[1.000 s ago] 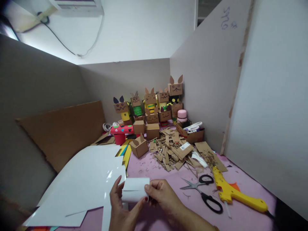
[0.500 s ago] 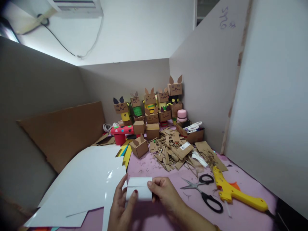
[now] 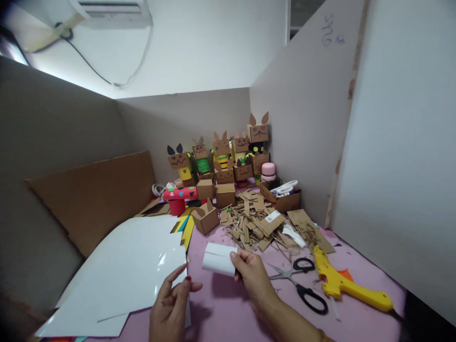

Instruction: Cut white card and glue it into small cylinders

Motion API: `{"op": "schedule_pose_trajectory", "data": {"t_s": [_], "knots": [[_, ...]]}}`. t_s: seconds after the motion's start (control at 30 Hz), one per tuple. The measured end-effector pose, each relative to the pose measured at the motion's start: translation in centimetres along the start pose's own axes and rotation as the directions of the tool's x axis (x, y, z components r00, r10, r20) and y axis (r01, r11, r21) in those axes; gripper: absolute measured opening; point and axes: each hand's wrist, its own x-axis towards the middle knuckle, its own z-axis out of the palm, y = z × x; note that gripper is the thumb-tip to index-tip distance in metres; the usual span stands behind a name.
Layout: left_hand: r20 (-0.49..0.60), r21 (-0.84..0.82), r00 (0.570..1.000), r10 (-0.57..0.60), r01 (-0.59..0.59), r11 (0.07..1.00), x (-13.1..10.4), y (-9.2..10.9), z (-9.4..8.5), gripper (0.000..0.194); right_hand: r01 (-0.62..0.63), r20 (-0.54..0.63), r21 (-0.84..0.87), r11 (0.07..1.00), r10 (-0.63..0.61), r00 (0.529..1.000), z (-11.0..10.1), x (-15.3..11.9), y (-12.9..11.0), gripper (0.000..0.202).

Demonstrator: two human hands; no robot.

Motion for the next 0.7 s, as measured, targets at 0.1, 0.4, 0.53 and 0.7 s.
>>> {"op": "schedule_pose_trajectory", "data": {"t_s": [0.1, 0.4, 0.53, 0.7], "knots": [[0.037, 0.002, 0.999, -0.01, 0.01, 1.0, -0.6, 0.1, 0.5, 0.045, 0.008, -0.024, 0.021, 1.0, -0.007, 1.0, -0.1, 0.1, -0.1, 0.046], [0.118, -0.032, 0.976, 0.183, -0.18, 0.983, -0.8, 0.2, 0.5, 0.042, 0.003, -0.046, 0.014, 1.0, -0.002, 0.999, -0.4, 0.5, -0.4, 0.045], [0.004, -0.092, 0.988, 0.151, -0.15, 0.984, -0.1, 0.0, 0.6, 0.036, 0.017, 0.098, -0.062, 0.998, -0.01, 0.995, 0.2, -0.2, -0.4, 0.047], [-0.015, -0.292, 0.995, -0.103, 0.094, 0.952, 0.4, -0.2, 1.0, 0.04, 0.065, 0.254, -0.124, 0.99, -0.032, 0.967, 0.5, -1.0, -0.4, 0.045]]}}
